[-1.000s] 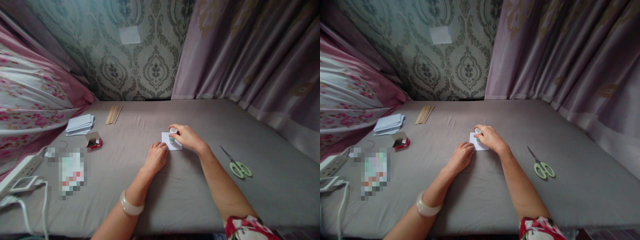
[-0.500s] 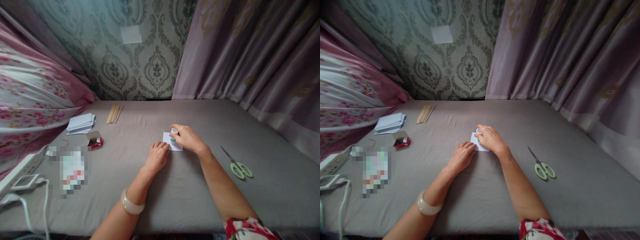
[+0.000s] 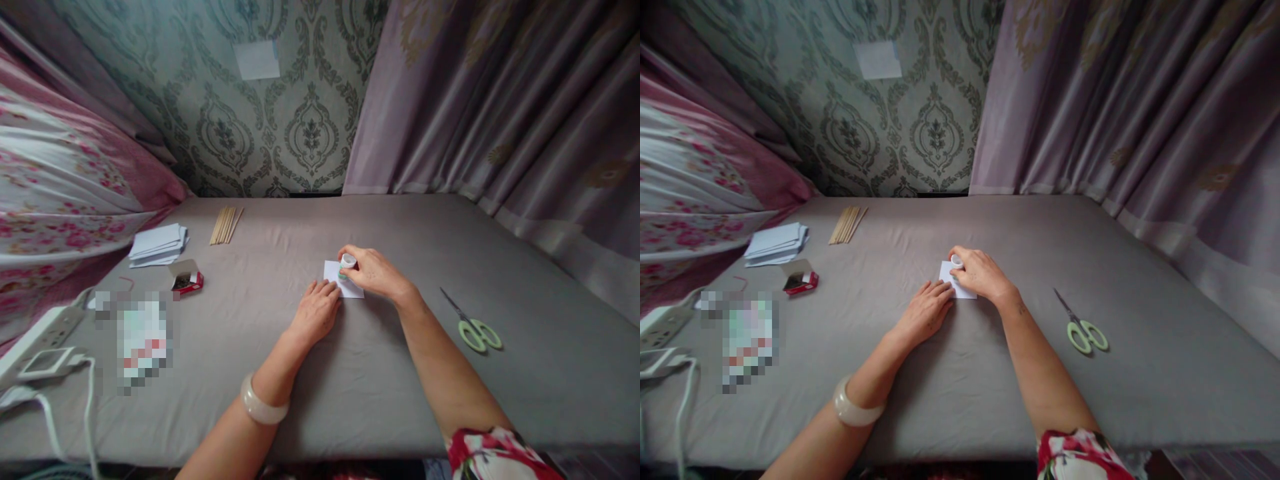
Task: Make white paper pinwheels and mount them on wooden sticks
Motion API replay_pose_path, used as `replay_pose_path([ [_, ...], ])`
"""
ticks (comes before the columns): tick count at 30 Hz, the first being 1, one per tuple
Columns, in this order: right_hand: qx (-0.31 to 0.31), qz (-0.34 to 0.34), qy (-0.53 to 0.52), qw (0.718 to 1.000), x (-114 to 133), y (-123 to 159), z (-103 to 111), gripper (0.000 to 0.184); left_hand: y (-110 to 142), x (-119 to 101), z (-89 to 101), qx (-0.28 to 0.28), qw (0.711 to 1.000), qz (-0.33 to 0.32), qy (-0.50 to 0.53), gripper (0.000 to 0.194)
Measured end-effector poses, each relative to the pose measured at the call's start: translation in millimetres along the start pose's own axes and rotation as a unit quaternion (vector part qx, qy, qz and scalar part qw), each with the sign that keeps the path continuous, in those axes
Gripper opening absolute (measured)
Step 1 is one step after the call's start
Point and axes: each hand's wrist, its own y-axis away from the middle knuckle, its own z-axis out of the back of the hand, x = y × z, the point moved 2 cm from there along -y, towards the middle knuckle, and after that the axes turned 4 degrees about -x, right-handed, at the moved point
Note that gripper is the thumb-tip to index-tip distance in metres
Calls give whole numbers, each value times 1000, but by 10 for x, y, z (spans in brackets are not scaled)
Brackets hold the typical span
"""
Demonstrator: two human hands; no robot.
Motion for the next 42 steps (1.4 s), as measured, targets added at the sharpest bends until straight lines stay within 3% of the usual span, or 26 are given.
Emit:
replay_pose_path([
  [6,-12,-29,28,999,-24,0,10,23,1,1,6,-1,1000,-8,-10,32],
  [13,7,-18,34,999,6,9,19,25,-4,-12,-3,-2,1000,-9,-26,31],
  [21,-24,-46,41,998,-30,-16,-8,24,-2,-19,26,5,999,-9,-32,30],
  [28,0,-24,56,998,50,8,-5,25,-4,-33,23,9,999,-5,-37,31],
  [36,-35,-58,60,996,24,-29,-47,22,9,-26,28,7,999,-8,-34,31],
  [42,-6,-43,59,997,97,-13,-36,24,9,-25,-1,2,999,-9,-42,32],
])
